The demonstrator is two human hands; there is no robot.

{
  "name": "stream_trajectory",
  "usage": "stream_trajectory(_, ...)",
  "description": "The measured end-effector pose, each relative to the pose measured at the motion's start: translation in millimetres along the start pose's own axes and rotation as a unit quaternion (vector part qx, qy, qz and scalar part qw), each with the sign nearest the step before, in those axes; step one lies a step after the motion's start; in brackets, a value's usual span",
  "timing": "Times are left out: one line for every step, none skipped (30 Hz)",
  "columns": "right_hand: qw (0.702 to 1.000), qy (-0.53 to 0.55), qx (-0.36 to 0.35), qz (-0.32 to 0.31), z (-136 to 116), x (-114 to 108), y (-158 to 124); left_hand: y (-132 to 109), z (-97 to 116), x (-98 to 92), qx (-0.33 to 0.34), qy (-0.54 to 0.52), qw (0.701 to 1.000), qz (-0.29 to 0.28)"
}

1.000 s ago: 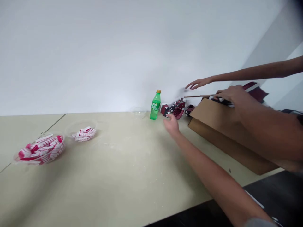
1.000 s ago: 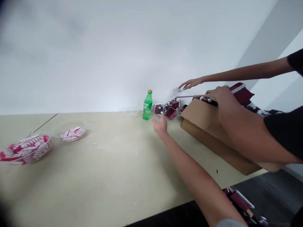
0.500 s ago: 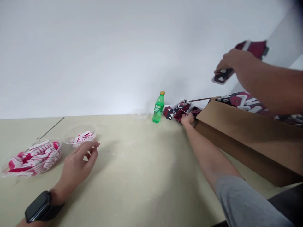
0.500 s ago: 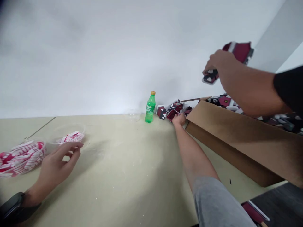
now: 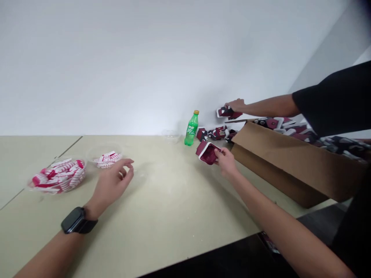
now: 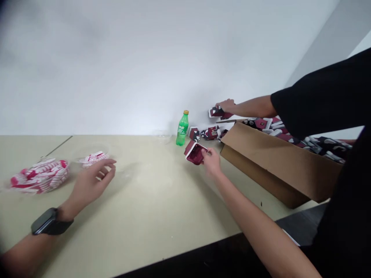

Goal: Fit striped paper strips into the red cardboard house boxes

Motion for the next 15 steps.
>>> stream_trajectory(0.998, 0.039, 0.013, -0.041, -4.1, 10.4, -14.4, 0.1, 7.6, 6.5, 0.002, -0.022, 1.000, -0.015)
stream_trajectory(0.990, 0.097, 0.037, -0.096, -7.9, 25.8, -29.5, 0.5, 16.9, 14.8, 0.002, -0.049, 0.998, -0.037)
stream_trajectory(0.977, 0.143, 0.056, -0.147, -14.3, 42.6, -45.0, 0.9, 26.6, 25.2, -0.005, -0.084, 0.994, -0.065)
stream_trajectory(0.964, 0.177, 0.067, -0.187, -22.7, 58.5, -59.9, 0.9, 36.0, 37.8, -0.020, -0.131, 0.986, -0.103)
stream_trajectory(0.954, 0.200, 0.071, -0.213, -32.2, 72.9, -73.4, 0.0, 43.6, 51.9, -0.051, -0.189, 0.970, -0.144)
stream_trajectory(0.950, 0.209, 0.065, -0.223, -42.4, 84.5, -84.7, -1.9, 49.0, 65.6, -0.096, -0.259, 0.944, -0.179)
stream_trajectory(0.954, 0.207, 0.043, -0.211, -53.7, 91.8, -93.3, -4.5, 53.4, 77.9, -0.144, -0.331, 0.910, -0.204)
stream_trajectory(0.963, 0.193, 0.001, -0.186, -66.7, 95.6, -100.3, -7.2, 56.6, 87.3, -0.187, -0.397, 0.873, -0.215)
stream_trajectory(0.972, 0.168, -0.059, -0.154, -81.2, 96.5, -107.1, -9.0, 59.0, 93.1, -0.217, -0.451, 0.839, -0.213)
stream_trajectory(0.975, 0.135, -0.128, -0.123, -96.1, 96.8, -115.4, -10.6, 61.3, 96.7, -0.234, -0.495, 0.810, -0.209)
stream_trajectory(0.970, 0.101, -0.194, -0.106, -108.9, 98.8, -125.0, -12.0, 63.5, 98.6, -0.239, -0.529, 0.787, -0.208)
stream_trajectory(0.960, 0.069, -0.249, -0.105, -118.5, 103.2, -135.2, -13.5, 65.7, 99.3, -0.236, -0.554, 0.770, -0.210)
stream_trajectory(0.949, 0.042, -0.291, -0.118, -124.3, 109.6, -144.8, -15.2, 67.4, 99.3, -0.229, -0.571, 0.759, -0.214)
stream_trajectory(0.937, 0.020, -0.318, -0.141, -126.9, 116.5, -153.4, -17.0, 68.0, 98.9, -0.222, -0.582, 0.752, -0.215)
stream_trajectory(0.926, 0.002, -0.338, -0.166, -127.7, 122.8, -161.0, -18.7, 66.9, 98.3, -0.219, -0.587, 0.751, -0.211)
Point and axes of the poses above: each hand's wrist, its own y-axis towards the middle knuckle, its own x-axis out of the palm, z = x × y, the point moved 9 cm from there along y, towards the middle knuckle, and after that the axes turned 1 degree about -z, right-handed, at the moved point
